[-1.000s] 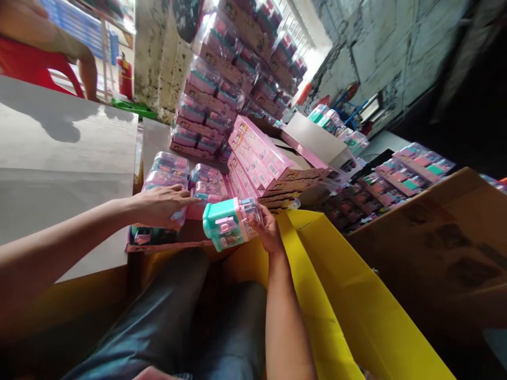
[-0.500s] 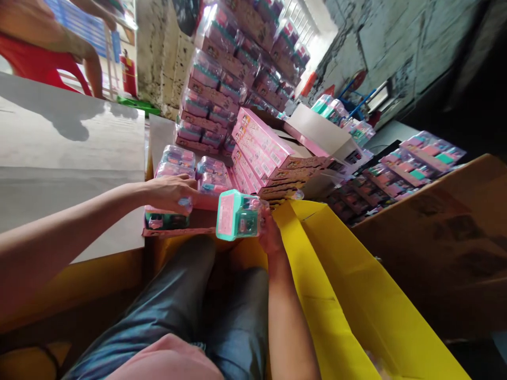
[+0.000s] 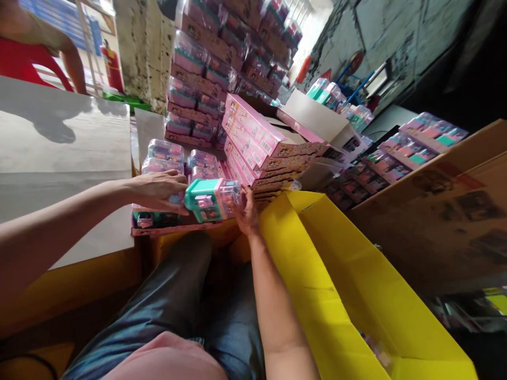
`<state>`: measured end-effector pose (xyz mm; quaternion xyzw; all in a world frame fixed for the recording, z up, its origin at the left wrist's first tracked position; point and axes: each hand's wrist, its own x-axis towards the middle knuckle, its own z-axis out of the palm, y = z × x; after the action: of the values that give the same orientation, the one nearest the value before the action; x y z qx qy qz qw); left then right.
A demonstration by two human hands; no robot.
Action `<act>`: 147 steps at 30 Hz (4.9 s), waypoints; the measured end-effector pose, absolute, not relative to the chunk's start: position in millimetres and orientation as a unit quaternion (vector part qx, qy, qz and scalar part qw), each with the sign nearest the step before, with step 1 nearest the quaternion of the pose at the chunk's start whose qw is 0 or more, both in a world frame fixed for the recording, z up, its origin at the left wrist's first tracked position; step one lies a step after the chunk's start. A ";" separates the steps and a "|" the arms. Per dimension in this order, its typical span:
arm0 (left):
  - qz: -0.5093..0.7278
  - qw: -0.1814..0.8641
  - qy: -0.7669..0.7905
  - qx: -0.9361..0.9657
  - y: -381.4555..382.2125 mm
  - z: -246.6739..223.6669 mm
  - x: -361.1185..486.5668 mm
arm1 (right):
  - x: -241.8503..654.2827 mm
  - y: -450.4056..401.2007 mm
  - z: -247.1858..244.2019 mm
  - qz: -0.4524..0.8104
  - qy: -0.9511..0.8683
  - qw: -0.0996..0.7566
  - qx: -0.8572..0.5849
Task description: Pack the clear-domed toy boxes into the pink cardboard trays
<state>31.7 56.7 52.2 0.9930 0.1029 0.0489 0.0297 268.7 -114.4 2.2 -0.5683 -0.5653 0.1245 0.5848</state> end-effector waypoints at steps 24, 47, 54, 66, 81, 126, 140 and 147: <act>0.077 0.023 0.100 0.992 61.4 40.6 34.0 | 287.3 -107.1 12.3 0.019 -0.706 0.332 -0.626; 0.062 0.004 0.083 0.995 62.2 48.5 29.0 | 177.0 -67.5 -6.0 -0.136 -0.852 -0.099 -0.496; 0.072 -0.028 0.103 0.992 56.1 40.3 36.6 | 194.9 -73.3 -12.9 0.021 -0.885 0.114 -0.451; 0.042 -0.029 0.121 0.991 54.3 42.3 41.9 | 221.2 -76.6 2.5 -0.132 -0.664 0.267 -0.686; 0.000 -0.011 0.127 0.992 53.0 52.3 41.6 | 196.6 -70.9 -3.3 -0.122 -0.615 0.228 -0.745; 0.074 0.016 0.432 0.899 88.4 32.7 74.1 | 210.2 33.7 38.4 0.117 -0.577 0.111 -0.801; 0.058 -0.005 0.422 0.905 78.8 41.5 79.0 | 218.7 41.8 54.2 0.126 -0.642 0.047 -0.754; 0.087 0.039 0.430 0.898 84.5 30.9 76.6 | 221.9 40.1 48.0 0.155 -0.646 0.088 -0.742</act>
<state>76.6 84.5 30.9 0.8978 0.4300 0.0867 0.0393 221.9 40.1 48.0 -0.7424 -0.6458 0.1553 0.0875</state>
